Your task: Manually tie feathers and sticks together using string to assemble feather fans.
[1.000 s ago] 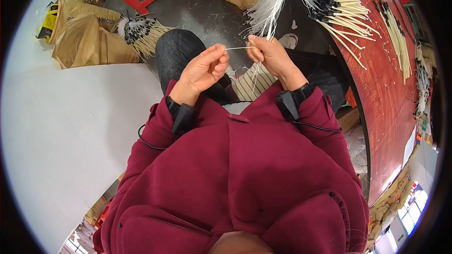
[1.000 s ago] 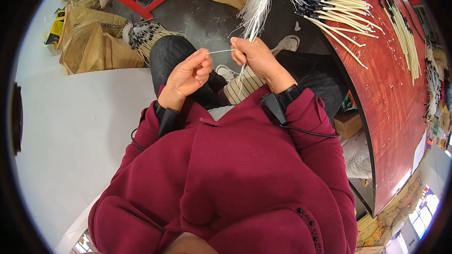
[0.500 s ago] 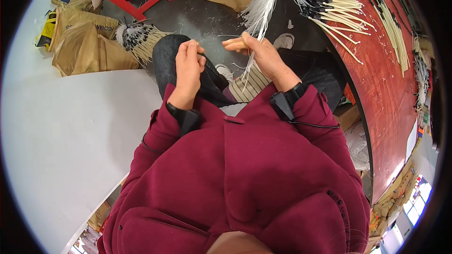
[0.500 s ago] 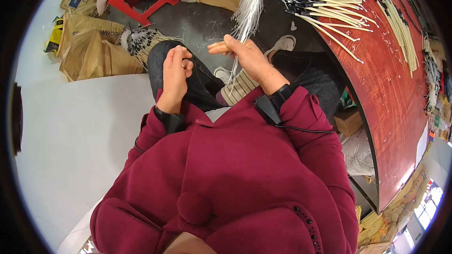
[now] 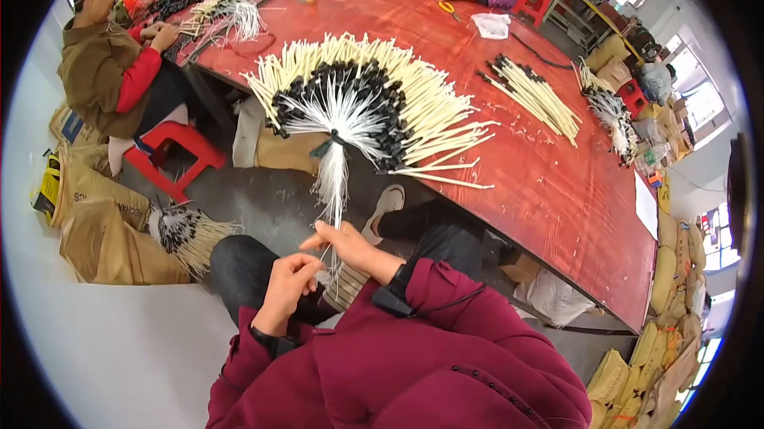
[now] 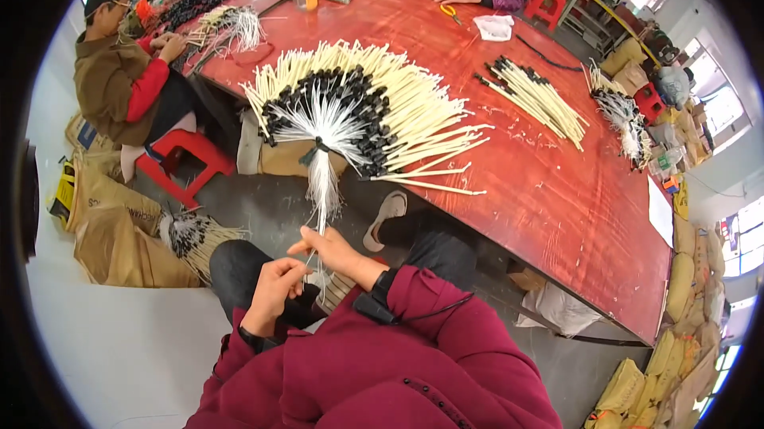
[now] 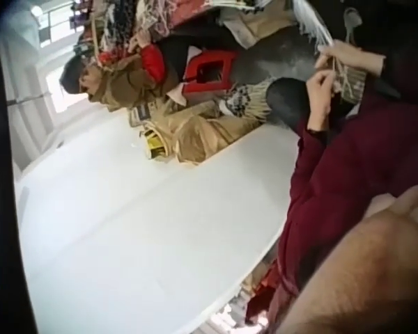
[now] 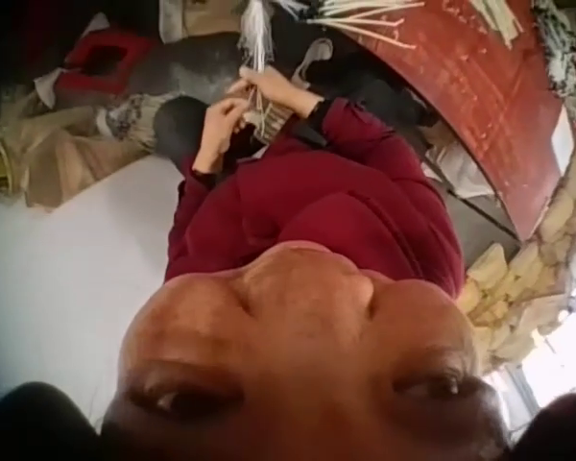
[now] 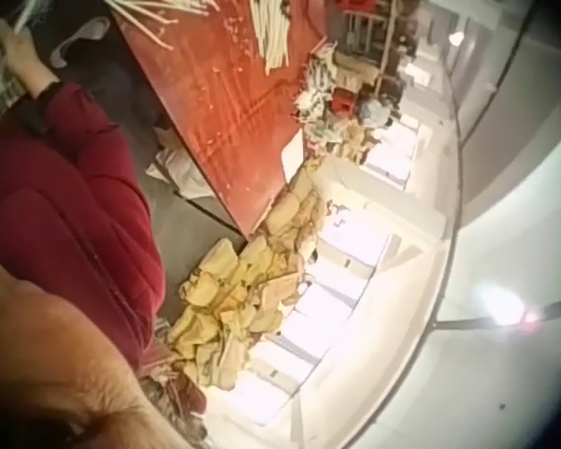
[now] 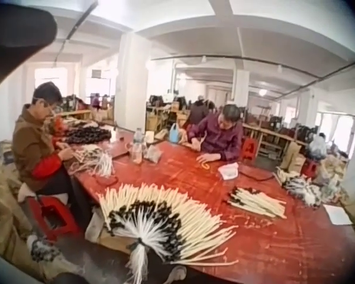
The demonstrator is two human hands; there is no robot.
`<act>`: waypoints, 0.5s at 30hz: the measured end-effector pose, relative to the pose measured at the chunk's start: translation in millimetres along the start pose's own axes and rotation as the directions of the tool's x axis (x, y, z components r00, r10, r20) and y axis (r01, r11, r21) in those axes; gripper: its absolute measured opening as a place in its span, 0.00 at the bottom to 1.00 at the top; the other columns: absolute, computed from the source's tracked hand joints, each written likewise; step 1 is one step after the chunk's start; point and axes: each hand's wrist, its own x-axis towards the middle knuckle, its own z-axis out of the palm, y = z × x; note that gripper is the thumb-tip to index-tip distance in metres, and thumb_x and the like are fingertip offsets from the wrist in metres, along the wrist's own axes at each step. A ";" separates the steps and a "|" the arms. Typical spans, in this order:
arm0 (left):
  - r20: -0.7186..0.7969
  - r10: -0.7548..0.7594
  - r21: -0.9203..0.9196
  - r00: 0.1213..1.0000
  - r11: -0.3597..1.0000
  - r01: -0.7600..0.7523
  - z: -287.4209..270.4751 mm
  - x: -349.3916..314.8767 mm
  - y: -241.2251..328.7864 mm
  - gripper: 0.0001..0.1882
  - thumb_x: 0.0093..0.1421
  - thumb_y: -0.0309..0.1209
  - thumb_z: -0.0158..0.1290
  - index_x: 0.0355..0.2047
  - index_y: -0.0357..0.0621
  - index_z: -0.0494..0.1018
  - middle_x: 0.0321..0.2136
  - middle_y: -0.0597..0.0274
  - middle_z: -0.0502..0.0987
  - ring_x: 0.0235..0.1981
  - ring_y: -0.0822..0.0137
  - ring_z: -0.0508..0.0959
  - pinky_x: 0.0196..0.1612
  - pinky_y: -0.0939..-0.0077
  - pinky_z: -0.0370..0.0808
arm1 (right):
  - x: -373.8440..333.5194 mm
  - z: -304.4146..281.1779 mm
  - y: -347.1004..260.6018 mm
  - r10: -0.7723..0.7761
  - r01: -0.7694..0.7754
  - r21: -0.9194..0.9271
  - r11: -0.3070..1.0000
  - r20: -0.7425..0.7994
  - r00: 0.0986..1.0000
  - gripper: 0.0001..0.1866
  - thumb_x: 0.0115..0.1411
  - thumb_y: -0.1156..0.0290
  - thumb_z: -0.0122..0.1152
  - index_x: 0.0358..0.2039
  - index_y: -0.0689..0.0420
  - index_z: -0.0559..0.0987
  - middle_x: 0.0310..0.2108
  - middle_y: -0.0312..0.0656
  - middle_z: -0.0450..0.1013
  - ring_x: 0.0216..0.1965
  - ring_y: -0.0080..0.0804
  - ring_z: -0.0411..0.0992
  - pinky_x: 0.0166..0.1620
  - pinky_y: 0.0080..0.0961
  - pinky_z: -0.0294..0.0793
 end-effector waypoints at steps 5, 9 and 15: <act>0.042 -0.077 -0.128 0.996 0.988 0.081 -13.5 -0.3 -3.7 0.07 0.60 0.30 0.50 0.29 0.39 0.74 0.19 0.68 0.73 0.13 0.81 0.67 0.16 0.90 0.59 | -0.7 1.6 3.5 0.003 -0.005 -0.027 1.000 -0.069 0.998 0.30 0.65 0.51 0.40 0.22 0.63 0.81 0.15 0.37 0.71 0.21 0.24 0.66 0.31 0.23 0.68; 0.132 -0.145 -0.067 0.980 0.986 0.155 -13.5 -11.8 8.6 0.06 0.61 0.29 0.50 0.29 0.40 0.72 0.20 0.69 0.73 0.13 0.81 0.65 0.16 0.89 0.59 | 3.8 -5.0 5.9 0.006 -0.011 -0.074 0.997 -0.066 0.998 0.30 0.65 0.52 0.41 0.16 0.62 0.78 0.11 0.35 0.67 0.16 0.22 0.63 0.25 0.22 0.65; 0.138 -0.099 -0.336 0.985 0.931 0.141 -14.6 -9.5 13.7 0.06 0.61 0.29 0.50 0.34 0.39 0.73 0.19 0.69 0.71 0.14 0.80 0.66 0.17 0.89 0.60 | 2.8 -5.0 -2.1 0.030 -0.037 -0.094 0.995 -0.072 0.997 0.30 0.66 0.55 0.41 0.13 0.60 0.74 0.10 0.32 0.64 0.15 0.18 0.60 0.21 0.18 0.61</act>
